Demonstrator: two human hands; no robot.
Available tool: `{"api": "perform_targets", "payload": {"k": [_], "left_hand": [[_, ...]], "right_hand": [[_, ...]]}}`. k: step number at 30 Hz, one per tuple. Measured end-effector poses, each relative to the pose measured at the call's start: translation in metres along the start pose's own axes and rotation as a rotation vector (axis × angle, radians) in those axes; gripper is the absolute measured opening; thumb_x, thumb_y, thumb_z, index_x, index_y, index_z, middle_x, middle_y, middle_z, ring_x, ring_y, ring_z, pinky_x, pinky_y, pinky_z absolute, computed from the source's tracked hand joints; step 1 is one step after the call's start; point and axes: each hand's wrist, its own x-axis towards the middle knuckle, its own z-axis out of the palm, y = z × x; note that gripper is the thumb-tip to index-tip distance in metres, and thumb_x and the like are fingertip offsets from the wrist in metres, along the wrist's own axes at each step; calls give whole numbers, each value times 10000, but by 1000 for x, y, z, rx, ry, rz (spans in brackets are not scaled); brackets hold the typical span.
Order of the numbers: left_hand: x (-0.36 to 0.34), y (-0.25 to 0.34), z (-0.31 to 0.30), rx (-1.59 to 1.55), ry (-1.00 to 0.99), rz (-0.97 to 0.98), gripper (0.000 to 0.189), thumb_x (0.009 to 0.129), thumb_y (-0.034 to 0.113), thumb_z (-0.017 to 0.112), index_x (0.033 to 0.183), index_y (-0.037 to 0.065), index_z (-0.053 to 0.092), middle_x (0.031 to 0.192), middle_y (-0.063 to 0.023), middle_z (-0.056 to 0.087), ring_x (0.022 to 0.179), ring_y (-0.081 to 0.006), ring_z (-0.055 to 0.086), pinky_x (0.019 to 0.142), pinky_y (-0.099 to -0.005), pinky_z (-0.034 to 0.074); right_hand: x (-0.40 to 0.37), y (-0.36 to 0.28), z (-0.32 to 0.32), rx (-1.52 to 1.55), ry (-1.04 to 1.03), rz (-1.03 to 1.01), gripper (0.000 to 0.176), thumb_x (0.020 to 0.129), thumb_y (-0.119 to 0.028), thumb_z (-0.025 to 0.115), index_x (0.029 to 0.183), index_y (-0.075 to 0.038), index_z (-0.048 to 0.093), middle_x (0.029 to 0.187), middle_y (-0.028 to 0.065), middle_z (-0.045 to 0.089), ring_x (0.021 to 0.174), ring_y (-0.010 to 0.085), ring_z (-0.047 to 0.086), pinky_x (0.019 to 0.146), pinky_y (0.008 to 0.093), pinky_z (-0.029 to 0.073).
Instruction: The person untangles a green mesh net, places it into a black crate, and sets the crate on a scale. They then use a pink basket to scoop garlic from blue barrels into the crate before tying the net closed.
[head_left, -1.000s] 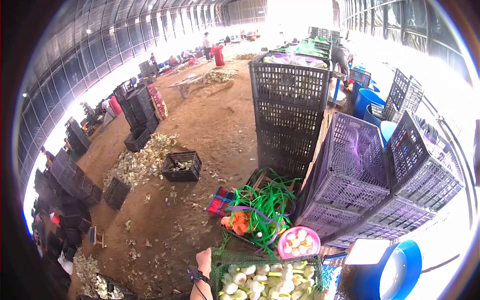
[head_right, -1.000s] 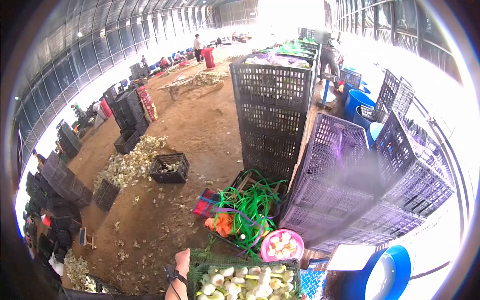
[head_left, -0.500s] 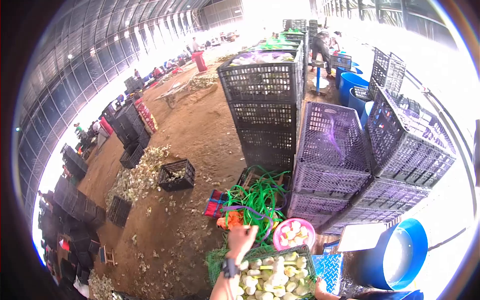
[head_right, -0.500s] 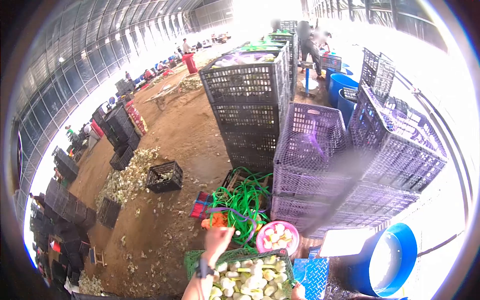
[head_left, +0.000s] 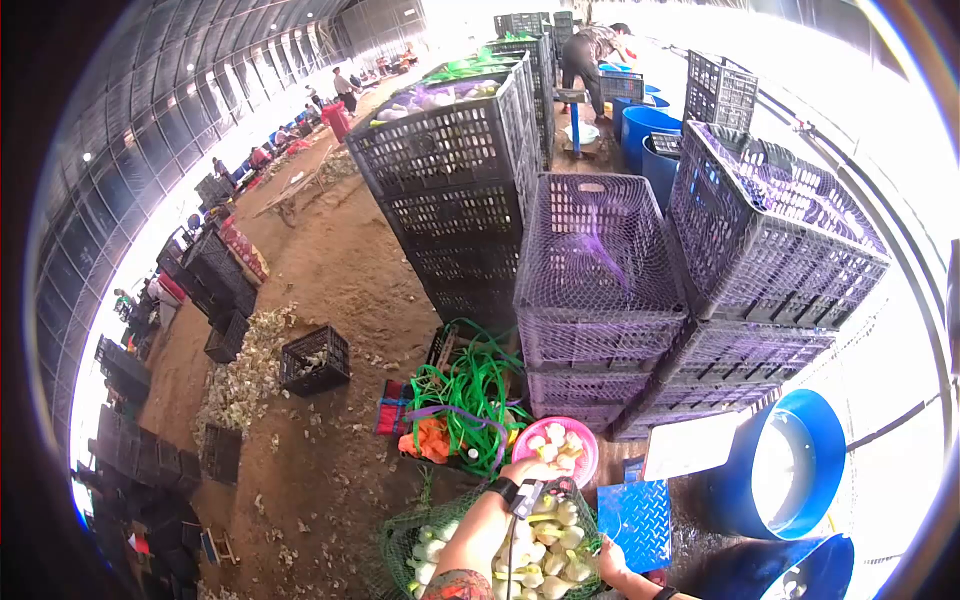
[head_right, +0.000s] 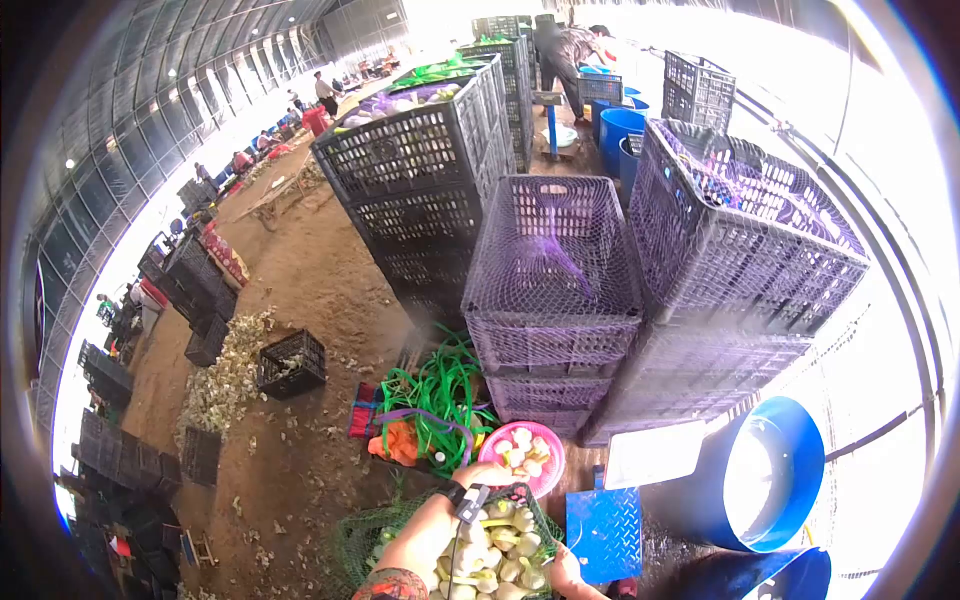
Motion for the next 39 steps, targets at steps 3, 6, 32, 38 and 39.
{"api": "perform_targets", "payload": {"k": [3,6,32,38,39], "left_hand": [[72,-23,-7,500,-192,293,213,851,257,634,984,93,610,779,-20,617,686,-104,567,626,-254,459],[25,43,49,392,-198,307,169,899,243,583,881,75,591,704,-34,579,530,-94,522,420,-238,398],[-294,-87,147,1063,331,245,1310,550,765,685,1440,-7,111,1380,-332,268,1282,-460,321,1028,-481,342],[-276,-135,184,1046,388,320,218,838,231,580,980,86,659,857,-167,659,821,-348,625,708,-418,495],[-286,-121,192,1040,515,499,176,865,176,545,863,79,691,802,-129,666,775,-321,633,672,-399,496]], "right_hand": [[-2,-6,-3,-30,-36,47,460,981,-299,266,1201,-6,544,1063,218,627,991,348,600,877,397,457],[-2,-15,-7,132,13,129,418,939,-289,380,1197,-5,547,1063,217,628,997,351,599,873,394,460],[24,-107,-51,-107,-176,-93,411,854,-342,531,1216,-149,552,969,208,638,907,392,609,796,484,468],[105,-74,-32,-155,-235,-133,183,834,-195,537,990,-128,606,937,38,632,860,192,614,676,376,495],[95,-82,-26,-186,-308,-190,158,827,-165,548,969,-128,609,929,25,627,867,179,609,684,360,493]]}}
